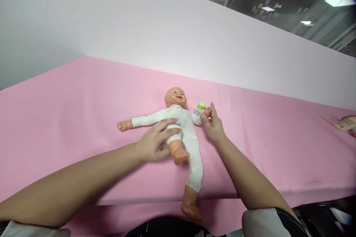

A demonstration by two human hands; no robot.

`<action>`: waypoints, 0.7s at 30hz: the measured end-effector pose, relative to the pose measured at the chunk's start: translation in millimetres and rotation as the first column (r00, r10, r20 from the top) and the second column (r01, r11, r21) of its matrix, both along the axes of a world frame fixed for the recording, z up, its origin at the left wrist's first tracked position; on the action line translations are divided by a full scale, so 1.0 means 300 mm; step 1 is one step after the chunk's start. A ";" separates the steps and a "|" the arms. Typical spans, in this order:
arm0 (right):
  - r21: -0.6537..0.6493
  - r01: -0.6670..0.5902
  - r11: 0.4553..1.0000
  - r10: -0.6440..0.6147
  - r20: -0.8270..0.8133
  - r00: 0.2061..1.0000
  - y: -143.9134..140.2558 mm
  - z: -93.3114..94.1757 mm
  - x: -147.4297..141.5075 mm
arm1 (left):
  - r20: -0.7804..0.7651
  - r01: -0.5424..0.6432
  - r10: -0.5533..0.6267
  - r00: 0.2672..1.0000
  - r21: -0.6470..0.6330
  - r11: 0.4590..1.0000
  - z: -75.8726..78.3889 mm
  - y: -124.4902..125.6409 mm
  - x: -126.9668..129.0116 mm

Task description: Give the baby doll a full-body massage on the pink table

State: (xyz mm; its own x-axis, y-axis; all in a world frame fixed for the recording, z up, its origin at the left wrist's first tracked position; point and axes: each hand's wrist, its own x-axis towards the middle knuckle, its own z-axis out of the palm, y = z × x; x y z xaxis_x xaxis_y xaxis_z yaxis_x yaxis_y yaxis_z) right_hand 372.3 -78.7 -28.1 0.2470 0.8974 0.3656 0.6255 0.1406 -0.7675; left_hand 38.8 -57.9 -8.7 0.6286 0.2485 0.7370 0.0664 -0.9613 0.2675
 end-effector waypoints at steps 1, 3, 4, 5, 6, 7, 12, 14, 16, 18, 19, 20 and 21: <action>-0.002 -0.081 0.997 0.081 0.101 0.992 -0.012 0.007 -0.033 | -0.002 -0.028 0.028 1.000 -0.030 0.999 -0.001 0.023 -0.002; -0.024 -0.236 0.971 0.233 0.291 0.928 -0.028 0.016 -0.088 | 0.003 -0.045 0.046 0.999 -0.079 0.996 -0.005 0.065 -0.004; -0.038 -0.283 0.958 0.277 0.358 0.892 -0.030 0.017 -0.107 | 0.010 -0.039 0.040 0.999 -0.094 0.995 -0.008 0.082 -0.004; -0.049 -0.306 0.951 0.299 0.401 0.866 -0.031 0.018 -0.119 | 0.018 -0.031 0.033 0.999 -0.104 0.994 -0.011 0.094 -0.003; -0.053 -0.313 0.948 0.305 0.424 0.853 -0.029 0.017 -0.125 | 0.022 -0.025 0.028 0.999 -0.111 0.994 -0.014 0.103 -0.002; -0.050 -0.315 0.948 0.305 0.430 0.850 -0.026 0.016 -0.125 | 0.022 -0.023 0.026 0.999 -0.115 0.993 -0.016 0.107 -0.001; 0.035 -0.268 0.963 0.240 0.342 0.908 -0.015 0.014 -0.089 | 0.005 -0.026 0.027 1.000 -0.058 0.998 -0.008 0.086 0.000; 0.064 -0.158 0.985 0.139 0.236 0.962 -0.013 0.017 -0.071 | -0.001 -0.007 0.007 1.000 -0.007 1.000 0.003 0.062 -0.003; 0.073 -0.046 0.996 0.039 0.096 0.995 -0.009 0.019 -0.045 | -0.015 0.033 -0.033 0.999 0.040 0.999 0.015 0.030 -0.006; 0.072 0.041 0.997 -0.038 -0.032 0.999 0.003 0.016 -0.005 | -0.047 0.095 -0.091 0.995 0.078 0.992 0.025 -0.011 -0.007; 0.063 0.076 0.995 -0.070 -0.085 0.994 0.011 0.012 0.019 | -0.069 0.130 -0.124 0.990 0.091 0.987 0.028 -0.032 -0.006; 0.045 0.106 0.993 -0.099 -0.129 0.987 0.021 0.006 0.046 | -0.094 0.165 -0.156 0.983 0.099 0.981 0.030 -0.054 -0.004; 0.015 0.124 0.992 -0.120 -0.159 0.980 0.031 -0.002 0.074 | -0.121 0.199 -0.186 0.975 0.107 0.974 0.030 -0.074 -0.001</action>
